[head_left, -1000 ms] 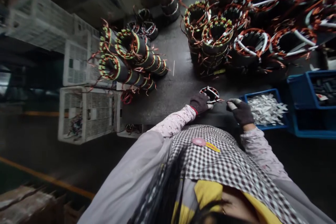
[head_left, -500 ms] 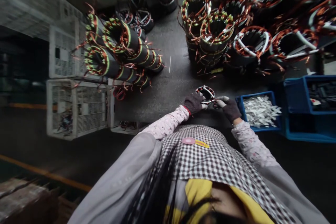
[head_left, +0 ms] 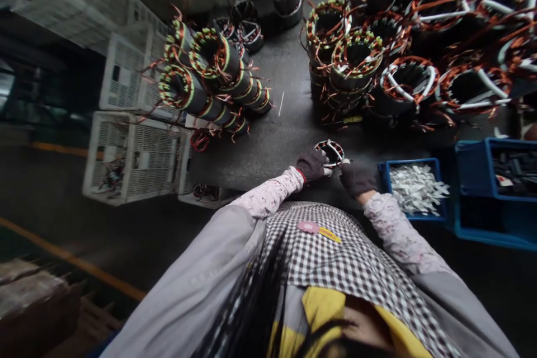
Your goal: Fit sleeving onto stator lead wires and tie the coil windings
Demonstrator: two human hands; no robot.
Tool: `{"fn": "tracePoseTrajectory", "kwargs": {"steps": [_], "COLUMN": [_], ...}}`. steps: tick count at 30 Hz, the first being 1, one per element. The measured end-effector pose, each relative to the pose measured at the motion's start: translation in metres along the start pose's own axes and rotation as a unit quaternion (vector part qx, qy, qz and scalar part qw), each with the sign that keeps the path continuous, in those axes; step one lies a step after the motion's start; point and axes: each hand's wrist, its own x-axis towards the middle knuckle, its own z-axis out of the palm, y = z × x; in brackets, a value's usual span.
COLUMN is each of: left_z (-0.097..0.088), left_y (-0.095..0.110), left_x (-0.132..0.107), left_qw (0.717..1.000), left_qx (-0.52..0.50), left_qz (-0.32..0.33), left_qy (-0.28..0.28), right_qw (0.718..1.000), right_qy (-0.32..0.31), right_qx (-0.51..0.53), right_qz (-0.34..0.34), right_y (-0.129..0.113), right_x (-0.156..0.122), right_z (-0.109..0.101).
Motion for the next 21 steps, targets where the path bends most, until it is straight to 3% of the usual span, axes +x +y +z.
{"fn": "tracePoseTrajectory", "kwargs": {"steps": [4, 8, 11, 14, 16, 18, 21], "left_z": [0.012, 0.018, 0.018, 0.019, 0.02, 0.022, 0.025], "left_y": [0.004, 0.01, 0.012, 0.011, 0.008, 0.005, -0.003], "left_x": [-0.017, -0.024, -0.019, -0.02, -0.027, -0.039, -0.055], "left_qw": [1.0, 1.0, 0.999, 0.998, 0.998, 0.996, 0.99], "left_qx": [-0.006, -0.016, -0.033, -0.05, -0.056, -0.059, -0.096], "left_qz": [-0.01, -0.02, -0.031, -0.025, -0.019, -0.025, -0.052], "left_qy": [-0.009, -0.014, -0.007, 0.005, 0.027, 0.06, 0.093], "right_qw": [0.998, 0.993, 0.983, 0.975, 0.982, 0.991, 0.993], "right_qy": [0.013, -0.001, 0.006, 0.076, 0.11, 0.1, 0.107], "right_qx": [0.054, 0.114, 0.182, 0.202, 0.14, 0.074, 0.018], "right_qz": [0.031, 0.025, -0.007, 0.046, 0.056, 0.037, 0.047], "right_y": [-0.003, 0.008, 0.026, 0.034, 0.021, -0.006, -0.049], "right_x": [-0.019, -0.013, -0.002, 0.011, 0.023, 0.035, 0.046], "right_z": [0.023, 0.037, 0.03, 0.007, -0.009, -0.019, -0.017]}}
